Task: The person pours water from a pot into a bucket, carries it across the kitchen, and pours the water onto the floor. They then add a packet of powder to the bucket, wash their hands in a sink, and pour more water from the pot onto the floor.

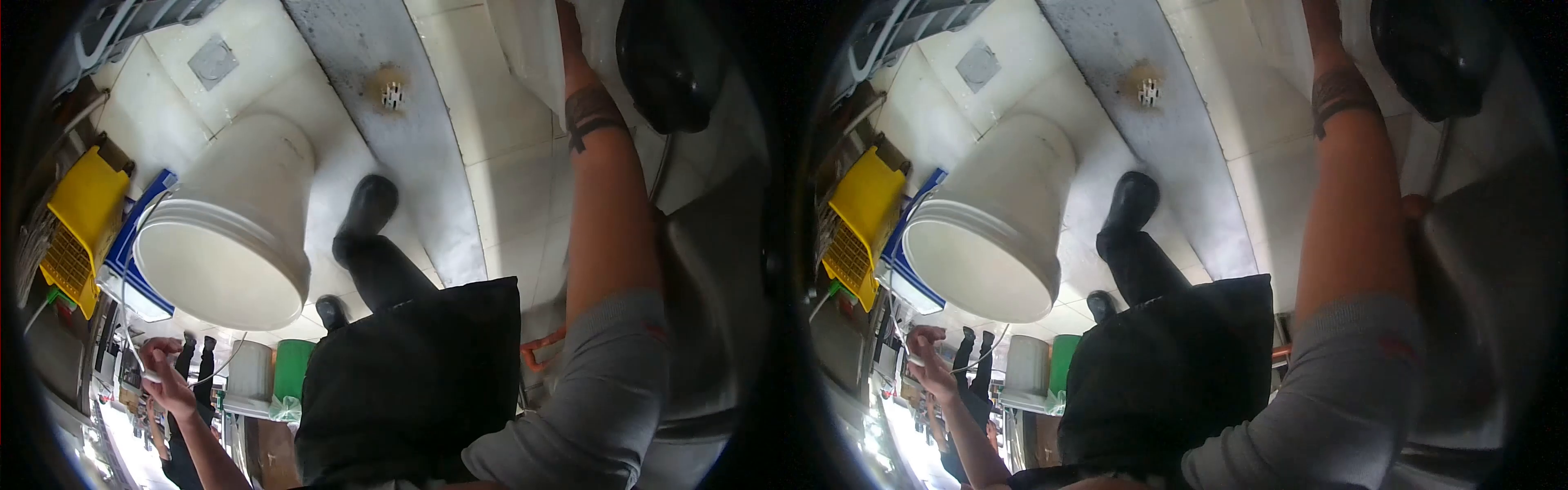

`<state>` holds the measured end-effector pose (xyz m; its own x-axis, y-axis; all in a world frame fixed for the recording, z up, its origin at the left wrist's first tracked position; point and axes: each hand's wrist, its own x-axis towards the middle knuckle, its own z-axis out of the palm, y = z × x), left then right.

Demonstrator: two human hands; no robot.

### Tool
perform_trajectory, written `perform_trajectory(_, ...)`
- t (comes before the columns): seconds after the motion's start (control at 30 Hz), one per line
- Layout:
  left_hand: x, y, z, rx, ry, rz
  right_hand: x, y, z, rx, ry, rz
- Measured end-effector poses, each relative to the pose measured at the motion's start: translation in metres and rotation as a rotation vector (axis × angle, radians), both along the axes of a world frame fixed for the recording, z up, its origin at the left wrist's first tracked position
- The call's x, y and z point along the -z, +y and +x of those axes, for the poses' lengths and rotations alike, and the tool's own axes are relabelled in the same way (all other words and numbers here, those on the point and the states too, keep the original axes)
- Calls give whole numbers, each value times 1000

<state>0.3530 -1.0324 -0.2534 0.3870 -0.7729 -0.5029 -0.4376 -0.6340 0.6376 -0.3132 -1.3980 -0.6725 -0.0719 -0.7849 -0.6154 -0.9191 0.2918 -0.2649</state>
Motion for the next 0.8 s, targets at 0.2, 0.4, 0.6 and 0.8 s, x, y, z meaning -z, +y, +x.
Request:
perform_trajectory(0.2,-1,-4,1,0,37,-9,-17,8,6,-11,18,-2)
perform_trajectory(0.4,12,1,24,24,0,-34,-2,-16,6,-32,9,-23)
perform_trajectory(0.6,11,-16,4,53,90,-57,-15,5,10,-33,13,-38)
perform_trajectory(0.8,17,-12,2,-4,14,17,-4,-9,6,-49,-12,-65)
